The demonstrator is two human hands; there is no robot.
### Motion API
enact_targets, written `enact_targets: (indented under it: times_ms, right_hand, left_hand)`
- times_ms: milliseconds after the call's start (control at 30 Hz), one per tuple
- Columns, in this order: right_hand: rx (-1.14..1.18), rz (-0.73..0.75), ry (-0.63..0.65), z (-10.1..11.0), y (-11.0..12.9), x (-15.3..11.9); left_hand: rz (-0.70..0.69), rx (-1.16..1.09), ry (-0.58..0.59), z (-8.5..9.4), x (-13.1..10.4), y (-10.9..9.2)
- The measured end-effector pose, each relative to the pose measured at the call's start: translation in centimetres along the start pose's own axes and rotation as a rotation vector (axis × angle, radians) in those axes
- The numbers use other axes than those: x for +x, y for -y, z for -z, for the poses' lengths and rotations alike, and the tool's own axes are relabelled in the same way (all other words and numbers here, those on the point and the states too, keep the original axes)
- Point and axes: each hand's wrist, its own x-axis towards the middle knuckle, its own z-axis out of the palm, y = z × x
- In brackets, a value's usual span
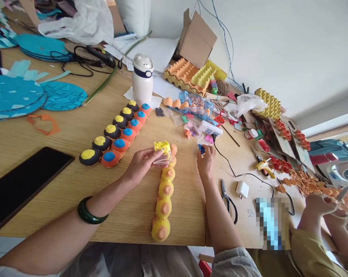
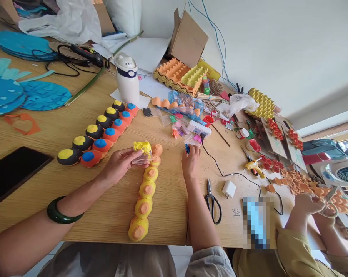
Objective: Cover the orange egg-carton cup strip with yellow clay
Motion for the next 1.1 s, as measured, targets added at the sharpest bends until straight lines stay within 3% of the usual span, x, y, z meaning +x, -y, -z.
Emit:
enact_targets:
  times_ms: [133, 267, 333, 433, 533, 667, 867, 1100]
  right_hand:
    - [0.070, 0.013, -0.058, -0.4, 0.4, 0.8]
    - [0.337, 0.107, -0.206, 0.6, 3.4, 0.3]
    - [0.458, 0.273, -0.185, 2.0, 5.8, -1.0]
    - [0.415, 0.606, -0.077, 4.1, 9.1, -3.6]
    - [0.324, 0.748, -0.051, 4.6, 10.5, -5.5]
    - [0.246, 0.725, -0.040, 3.2, 10.3, -6.6]
    - [0.436, 0.492, -0.064, 2.2, 9.8, -7.5]
    - [0.535, 0.425, -0.069, 2.2, 10.4, -7.9]
  left_hand:
    - [0.018, -0.069, 0.007, -0.1, 0.0, -0.1]
    - [-0.008, -0.073, 0.013, 0.1, 0.2, 0.4]
    - [-0.031, -0.030, 0.006, 0.2, 0.3, 0.6]
    - [-0.054, 0.016, -0.014, 0.4, 0.2, 0.7]
    - [-0.098, 0.119, -0.025, 0.4, 0.0, 0.5]
    - [-0.183, 0.329, -0.034, 0.3, -0.3, 0.1]
    - [-0.227, 0.229, 0.240, -0.2, -0.9, 0.4]
    - [-0.337, 0.358, 0.194, -0.1, -1.1, 1.2]
